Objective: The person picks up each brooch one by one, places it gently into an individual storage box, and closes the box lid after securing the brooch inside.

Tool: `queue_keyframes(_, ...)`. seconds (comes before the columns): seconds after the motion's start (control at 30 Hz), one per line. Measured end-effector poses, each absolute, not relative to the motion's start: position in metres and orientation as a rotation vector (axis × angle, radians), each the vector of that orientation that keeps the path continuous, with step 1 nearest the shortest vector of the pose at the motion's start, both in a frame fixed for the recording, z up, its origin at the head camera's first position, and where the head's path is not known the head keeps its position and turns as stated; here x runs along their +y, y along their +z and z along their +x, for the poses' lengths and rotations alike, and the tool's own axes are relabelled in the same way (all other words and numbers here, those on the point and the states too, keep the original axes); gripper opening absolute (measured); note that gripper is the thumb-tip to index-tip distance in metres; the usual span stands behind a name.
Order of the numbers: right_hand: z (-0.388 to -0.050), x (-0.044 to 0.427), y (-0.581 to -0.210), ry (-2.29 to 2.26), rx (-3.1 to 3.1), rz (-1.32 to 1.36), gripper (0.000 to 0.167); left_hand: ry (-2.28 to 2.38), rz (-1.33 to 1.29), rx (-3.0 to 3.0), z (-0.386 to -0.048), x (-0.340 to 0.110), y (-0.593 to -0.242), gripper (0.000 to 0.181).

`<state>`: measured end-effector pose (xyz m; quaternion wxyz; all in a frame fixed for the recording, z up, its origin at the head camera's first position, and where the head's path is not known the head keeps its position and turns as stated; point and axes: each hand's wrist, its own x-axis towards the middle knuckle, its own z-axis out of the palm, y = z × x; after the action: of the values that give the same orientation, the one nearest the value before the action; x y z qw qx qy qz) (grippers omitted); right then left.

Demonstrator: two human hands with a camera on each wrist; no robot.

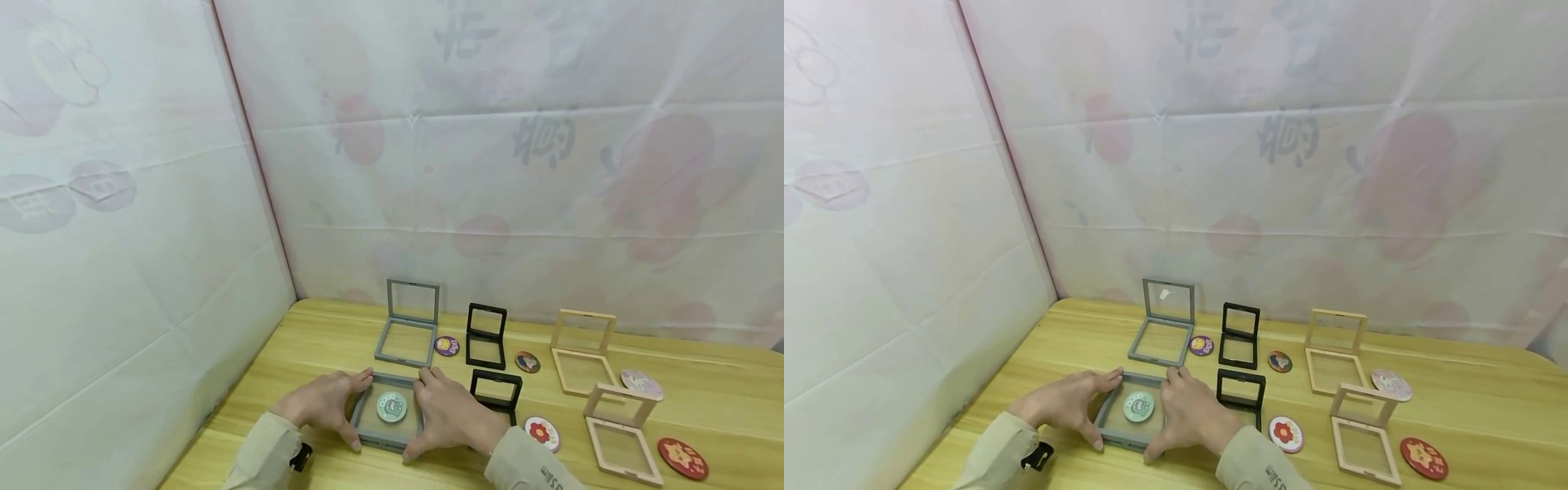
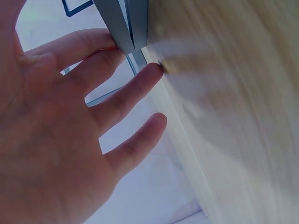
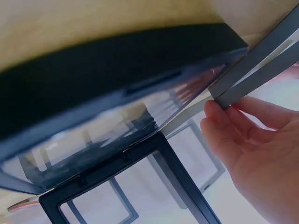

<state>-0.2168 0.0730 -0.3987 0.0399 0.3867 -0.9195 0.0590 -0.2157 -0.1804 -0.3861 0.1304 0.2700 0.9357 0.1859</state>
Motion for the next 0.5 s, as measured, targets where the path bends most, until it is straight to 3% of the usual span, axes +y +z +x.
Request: queue_keyframes(0.5,-0.2137,0.0713,-0.4004,0.151,-2.828,1.165,0.115,0.489,0.776,2.751,-0.2128,-0.1778,-0.3863,0.103)
